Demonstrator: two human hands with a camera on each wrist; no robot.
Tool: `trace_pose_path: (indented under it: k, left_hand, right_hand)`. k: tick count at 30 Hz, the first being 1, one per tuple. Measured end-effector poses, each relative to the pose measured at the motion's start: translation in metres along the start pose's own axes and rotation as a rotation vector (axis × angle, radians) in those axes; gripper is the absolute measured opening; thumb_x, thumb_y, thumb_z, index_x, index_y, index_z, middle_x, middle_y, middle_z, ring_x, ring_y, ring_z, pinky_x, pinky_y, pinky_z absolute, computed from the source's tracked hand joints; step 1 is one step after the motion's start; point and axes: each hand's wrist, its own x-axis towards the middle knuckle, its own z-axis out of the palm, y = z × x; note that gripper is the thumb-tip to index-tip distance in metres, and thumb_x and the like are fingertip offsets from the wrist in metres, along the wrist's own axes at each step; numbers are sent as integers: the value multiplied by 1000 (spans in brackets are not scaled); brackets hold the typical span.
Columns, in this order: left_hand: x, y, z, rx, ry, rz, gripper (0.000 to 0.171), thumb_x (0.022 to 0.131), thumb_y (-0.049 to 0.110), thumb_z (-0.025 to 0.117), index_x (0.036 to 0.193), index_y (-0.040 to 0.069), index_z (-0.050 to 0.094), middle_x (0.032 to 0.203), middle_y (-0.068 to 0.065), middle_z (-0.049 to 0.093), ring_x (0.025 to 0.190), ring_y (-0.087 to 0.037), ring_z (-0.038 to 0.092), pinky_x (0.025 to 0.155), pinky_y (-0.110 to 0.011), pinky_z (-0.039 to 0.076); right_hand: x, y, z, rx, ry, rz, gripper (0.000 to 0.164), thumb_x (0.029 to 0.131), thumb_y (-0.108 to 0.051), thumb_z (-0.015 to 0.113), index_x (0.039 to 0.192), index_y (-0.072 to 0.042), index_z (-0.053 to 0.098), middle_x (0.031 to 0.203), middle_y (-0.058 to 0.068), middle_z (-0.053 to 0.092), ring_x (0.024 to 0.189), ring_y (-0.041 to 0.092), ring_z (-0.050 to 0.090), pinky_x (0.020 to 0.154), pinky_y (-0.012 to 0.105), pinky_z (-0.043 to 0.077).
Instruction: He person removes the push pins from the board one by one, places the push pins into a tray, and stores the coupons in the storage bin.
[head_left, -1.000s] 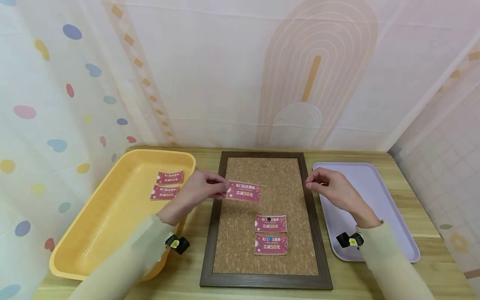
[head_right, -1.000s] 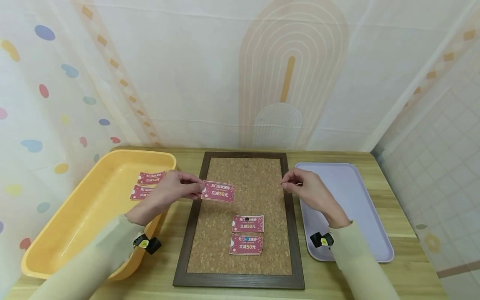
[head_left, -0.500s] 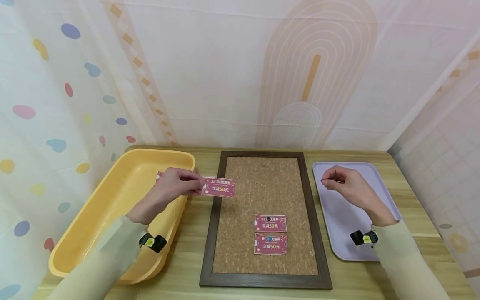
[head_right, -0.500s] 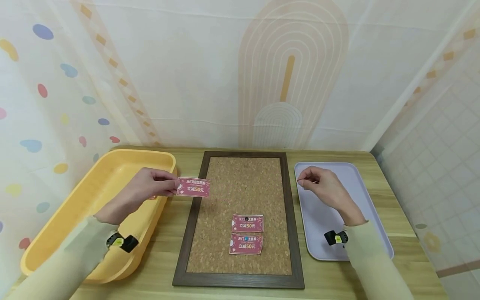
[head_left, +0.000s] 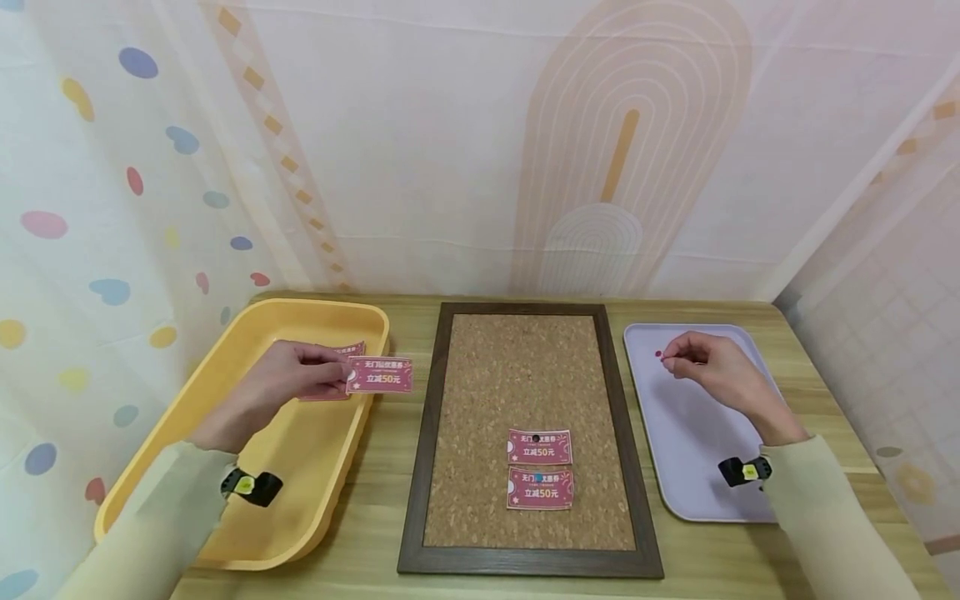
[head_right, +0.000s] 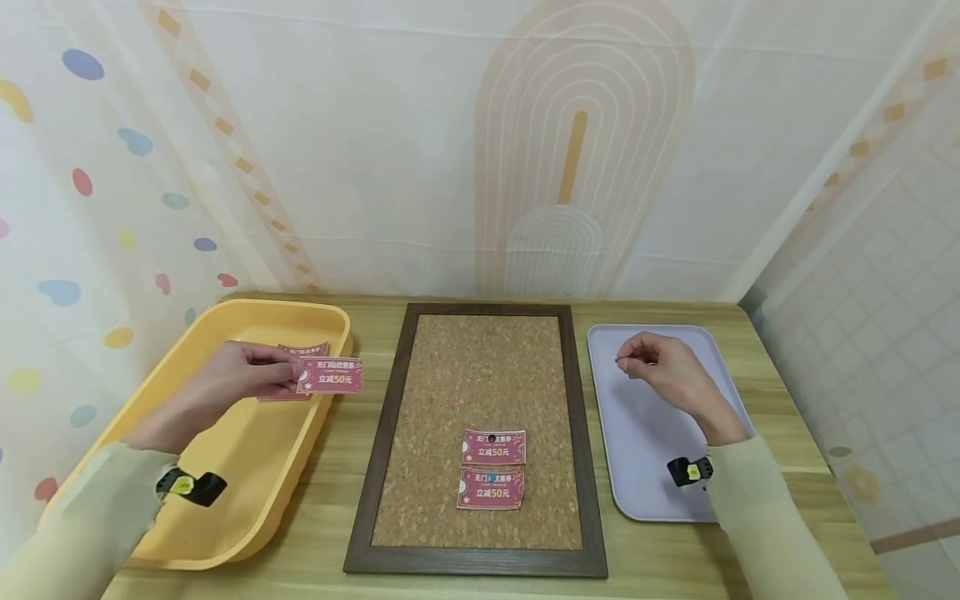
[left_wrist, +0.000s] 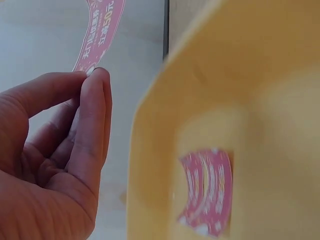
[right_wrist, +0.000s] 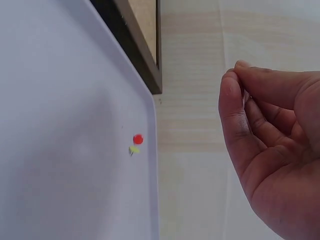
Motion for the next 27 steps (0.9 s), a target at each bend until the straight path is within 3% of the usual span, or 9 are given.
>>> trace_pose_path:
  k: [6,15,21,27]
  left_hand:
    - [-2,-18,-23,14,-17,-1,37,98,7,69,119,-22,62,90,-10,74,77,-10,73,75,-30,61]
    - [-3,-36,-52,39,-78,-46,35,102,6,63,122,-24,60,97,-9,75,83,-11,73,79,-32,61]
    - [-3,-46,-65,36,-108,-87,34,103,4,62,122,-23,60,100,-11,74,85,-12,73,82,-34,61]
    - [0,-56,-74,6,-140,-134,28,103,0,60,120,-22,63,98,-9,74,85,-11,73,81,-32,60]
  right_hand:
    - [-1,9,-4,-3,3,-14,6,95,2,70,101,4,68,95,19,71,77,4,61,70,19,51]
    - [0,22,-10,-17,-18,60,12,96,3,70,107,8,68,95,16,71,78,6,59,70,20,51]
    - [1,31,-13,-19,-48,113,13,98,1,67,109,8,67,97,16,70,80,7,60,73,26,53]
    - [2,33,-17,27,-69,99,12,98,2,67,106,10,67,96,20,70,79,9,63,72,26,54]
